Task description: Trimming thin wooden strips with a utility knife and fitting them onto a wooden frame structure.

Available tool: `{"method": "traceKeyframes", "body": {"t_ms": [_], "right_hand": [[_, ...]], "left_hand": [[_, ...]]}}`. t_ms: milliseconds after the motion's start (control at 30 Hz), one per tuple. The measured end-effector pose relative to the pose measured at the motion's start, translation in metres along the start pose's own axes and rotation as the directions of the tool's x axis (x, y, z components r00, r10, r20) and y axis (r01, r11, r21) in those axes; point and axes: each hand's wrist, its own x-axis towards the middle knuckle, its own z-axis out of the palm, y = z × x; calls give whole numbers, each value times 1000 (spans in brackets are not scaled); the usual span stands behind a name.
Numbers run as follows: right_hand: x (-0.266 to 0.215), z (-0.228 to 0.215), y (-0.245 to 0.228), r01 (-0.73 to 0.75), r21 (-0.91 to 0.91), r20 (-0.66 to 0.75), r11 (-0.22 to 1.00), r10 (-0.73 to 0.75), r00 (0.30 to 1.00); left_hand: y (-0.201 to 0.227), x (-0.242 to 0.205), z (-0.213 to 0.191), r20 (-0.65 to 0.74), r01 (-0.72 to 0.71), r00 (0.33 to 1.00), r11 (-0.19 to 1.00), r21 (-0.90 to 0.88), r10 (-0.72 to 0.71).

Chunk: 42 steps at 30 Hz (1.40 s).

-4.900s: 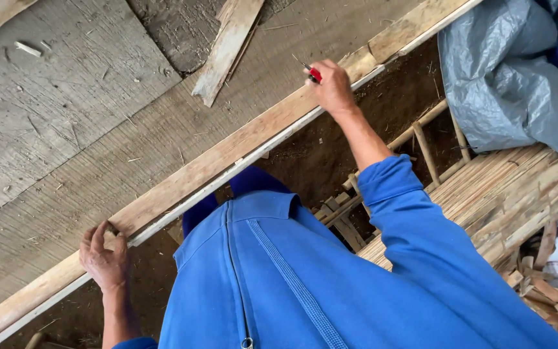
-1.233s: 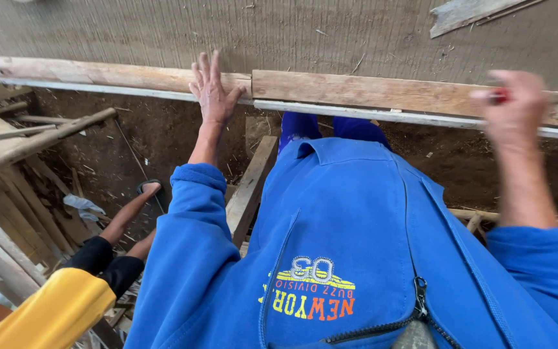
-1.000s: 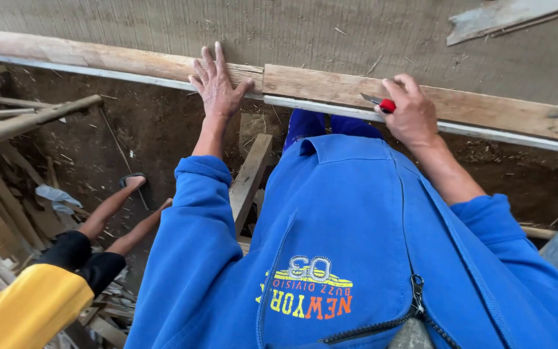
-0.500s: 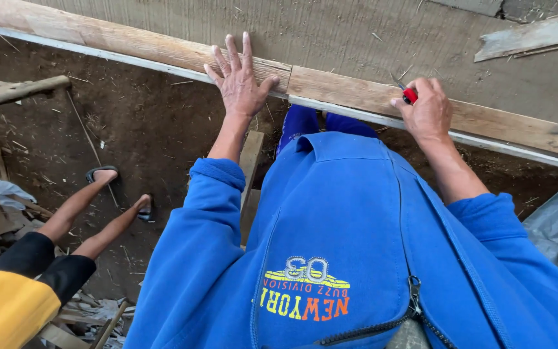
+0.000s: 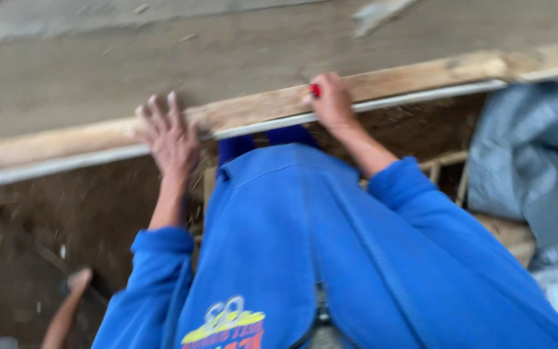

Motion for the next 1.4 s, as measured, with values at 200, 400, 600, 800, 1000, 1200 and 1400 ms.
{"method": "traceKeyframes", "body": {"t_ms": [200,400,600,800,1000,1200,1400], "right_hand": [[0,-14,-13,-49,66,69,997,44,997],[5,-5,-6,-136,75,160,988,122,979],[16,-45,28,-151,194,256,969,99,962],[9,-117,202,-224,122,-151,967,241,959],[-1,-158,299,-177,90,-32,980,181,983],[0,-158,315,-45,-21,-16,999,45,999],[0,-147,318,-88,-61,-5,994,88,996]], "left_hand": [[30,15,19,28,-113,993,994,-10,113],[45,27,45,30,-383,924,921,77,382],[52,29,36,47,-354,935,929,110,351],[78,21,26,16,-274,962,958,85,274],[101,16,19,92,-36,995,999,-16,37],[105,13,22,77,33,997,999,-40,-30],[94,25,26,88,49,995,999,-8,-49]]}}
